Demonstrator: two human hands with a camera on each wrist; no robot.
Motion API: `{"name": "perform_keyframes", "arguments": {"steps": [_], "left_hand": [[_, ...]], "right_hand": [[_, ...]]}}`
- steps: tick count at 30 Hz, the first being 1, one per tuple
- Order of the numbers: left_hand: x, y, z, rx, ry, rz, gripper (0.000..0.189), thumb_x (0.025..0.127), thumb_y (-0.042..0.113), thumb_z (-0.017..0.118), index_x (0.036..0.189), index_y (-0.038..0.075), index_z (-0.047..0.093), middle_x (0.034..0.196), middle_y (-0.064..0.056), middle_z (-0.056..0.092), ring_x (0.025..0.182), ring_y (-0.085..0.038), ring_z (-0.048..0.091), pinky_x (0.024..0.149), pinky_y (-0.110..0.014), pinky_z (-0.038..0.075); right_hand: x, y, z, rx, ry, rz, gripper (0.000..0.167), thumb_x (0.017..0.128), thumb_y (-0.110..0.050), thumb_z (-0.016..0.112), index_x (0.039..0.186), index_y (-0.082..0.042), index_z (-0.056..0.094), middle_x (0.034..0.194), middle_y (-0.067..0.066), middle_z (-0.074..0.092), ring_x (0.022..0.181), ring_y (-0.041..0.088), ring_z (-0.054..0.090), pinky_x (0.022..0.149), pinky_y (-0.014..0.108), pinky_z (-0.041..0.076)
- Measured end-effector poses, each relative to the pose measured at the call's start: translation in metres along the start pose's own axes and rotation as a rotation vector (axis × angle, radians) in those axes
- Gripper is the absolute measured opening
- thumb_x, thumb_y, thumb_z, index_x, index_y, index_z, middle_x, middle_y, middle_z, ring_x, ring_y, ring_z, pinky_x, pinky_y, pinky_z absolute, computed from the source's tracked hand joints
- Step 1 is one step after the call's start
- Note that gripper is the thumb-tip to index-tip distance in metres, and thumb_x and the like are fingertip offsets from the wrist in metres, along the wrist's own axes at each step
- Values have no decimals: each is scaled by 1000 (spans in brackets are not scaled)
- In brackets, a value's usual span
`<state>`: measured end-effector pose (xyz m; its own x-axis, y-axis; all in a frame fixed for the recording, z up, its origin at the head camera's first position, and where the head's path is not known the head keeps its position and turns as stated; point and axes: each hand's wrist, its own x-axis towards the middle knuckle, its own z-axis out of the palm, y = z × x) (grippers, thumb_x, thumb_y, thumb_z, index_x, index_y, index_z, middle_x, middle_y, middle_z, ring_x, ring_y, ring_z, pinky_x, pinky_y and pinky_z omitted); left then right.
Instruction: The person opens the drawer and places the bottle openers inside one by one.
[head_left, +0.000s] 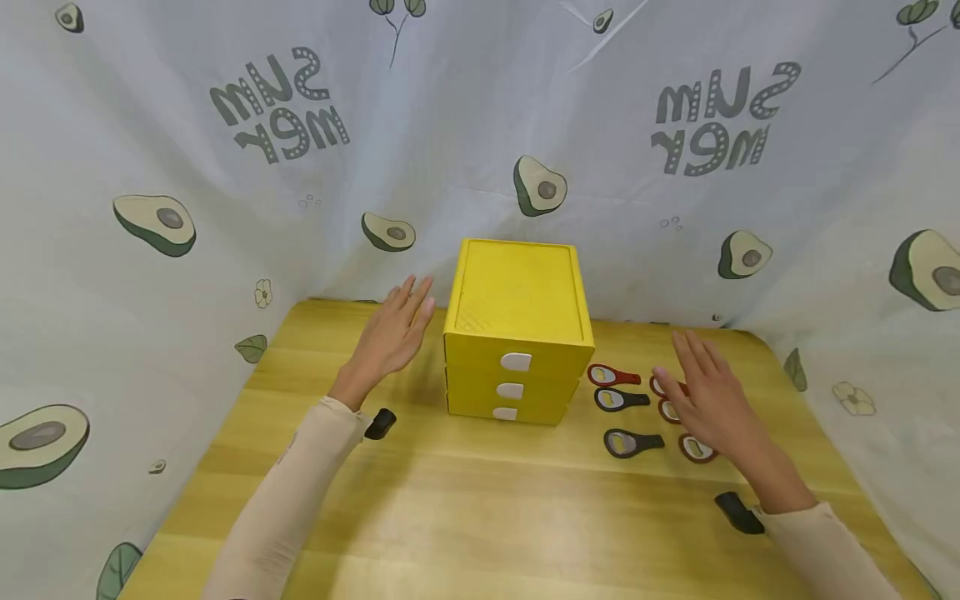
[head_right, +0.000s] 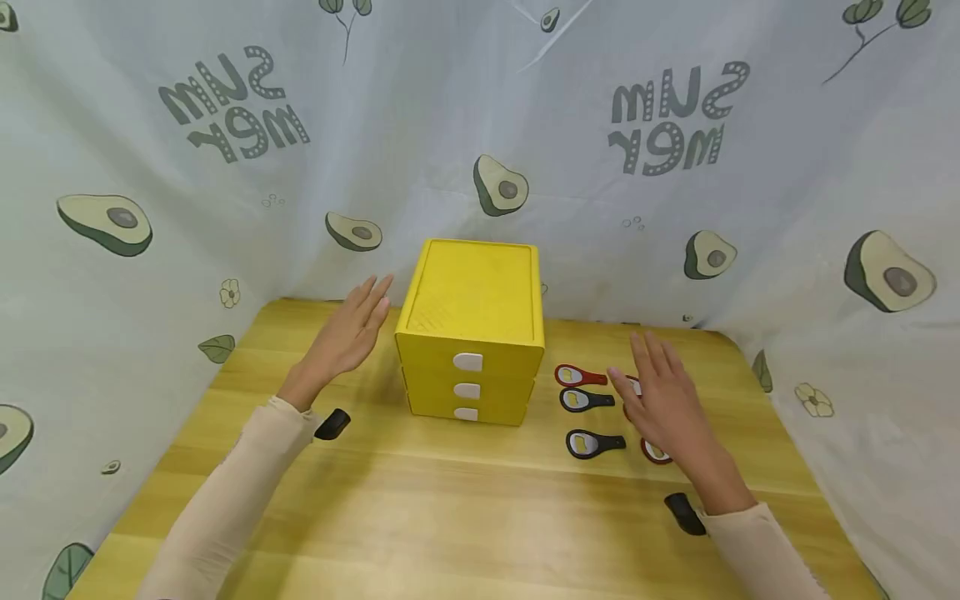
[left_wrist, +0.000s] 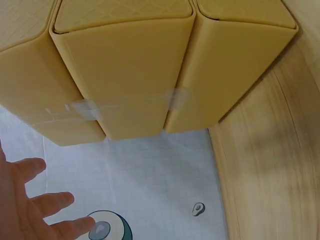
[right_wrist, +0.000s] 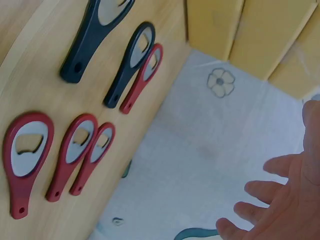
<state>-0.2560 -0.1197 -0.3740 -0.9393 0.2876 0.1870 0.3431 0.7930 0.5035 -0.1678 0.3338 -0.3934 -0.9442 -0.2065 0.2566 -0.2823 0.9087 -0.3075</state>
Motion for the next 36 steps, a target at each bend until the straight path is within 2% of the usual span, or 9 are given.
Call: {"name": "perform_keyframes", "arguments": {"steps": [7, 12, 16, 20, 23, 25, 30, 34, 36], "left_hand": [[5, 4, 1, -188, 64, 85, 62, 107, 56, 15, 162, 27, 19, 168, -1, 17, 155, -25, 17, 123, -51, 18], [11, 9, 4, -298, 97, 135, 57, 109, 49, 21, 161, 25, 22, 166, -2, 25, 153, -26, 24, 123, -49, 20], [15, 14, 8, -385, 95, 152, 55, 110, 45, 26, 161, 23, 25, 162, -8, 34, 145, -29, 37, 117, -52, 30], [17, 18, 12, -430, 88, 155, 53, 110, 43, 30, 160, 26, 29, 154, -10, 43, 125, -29, 52, 104, -51, 42], [17, 19, 15, -449, 83, 143, 51, 109, 43, 32, 158, 30, 31, 149, -9, 48, 115, -28, 55, 97, -49, 45], [17, 20, 15, -460, 76, 133, 50, 109, 43, 34, 158, 32, 32, 147, -10, 49, 114, -27, 55, 97, -49, 46], [16, 20, 16, -498, 75, 110, 50, 108, 46, 36, 156, 36, 34, 146, -10, 48, 111, -26, 56, 93, -47, 48], [6, 35, 2, -549, 59, 106, 51, 109, 34, 39, 158, 21, 35, 146, -18, 47, 109, -32, 57, 87, -44, 49], [4, 37, 0, -577, 44, 100, 51, 109, 28, 39, 158, 15, 34, 147, -21, 46, 109, -34, 57, 85, -43, 48]], "right_hand": [[1, -21, -1, 24, 21, -25, 70, 109, -37, 42, 159, 2, 14, 160, 35, 17, 147, 56, 11, 114, 71, 12], [-1, -42, -7, 36, 34, -15, 71, 107, -37, 48, 160, -3, 17, 154, 35, 28, 139, 57, 26, 105, 74, 26], [-2, -60, -9, 44, 80, -8, 67, 103, -35, 56, 155, -2, 30, 141, 31, 47, 122, 50, 49, 91, 68, 43], [-2, -75, -10, 51, 178, -70, 43, 97, -23, 68, 131, 0, 56, 112, 19, 66, 92, 34, 65, 73, 49, 55], [-1, -85, -9, 41, 246, -135, 23, 91, -14, 74, 110, -4, 66, 90, 8, 69, 74, 20, 64, 62, 37, 54], [0, -92, -7, 32, 280, -181, 19, 86, -9, 78, 102, -6, 69, 85, 4, 69, 70, 15, 62, 59, 32, 53], [6, -108, 2, 81, 273, -256, 22, 82, -5, 81, 101, -7, 71, 87, 1, 72, 71, 12, 66, 60, 27, 55], [14, -119, 14, 137, 230, -287, 20, 84, -3, 79, 102, -7, 71, 88, 1, 73, 69, 10, 65, 59, 29, 56], [17, -122, 20, 155, 219, -304, 20, 84, -2, 79, 102, -6, 71, 87, 0, 72, 68, 9, 64, 59, 29, 55]]}}
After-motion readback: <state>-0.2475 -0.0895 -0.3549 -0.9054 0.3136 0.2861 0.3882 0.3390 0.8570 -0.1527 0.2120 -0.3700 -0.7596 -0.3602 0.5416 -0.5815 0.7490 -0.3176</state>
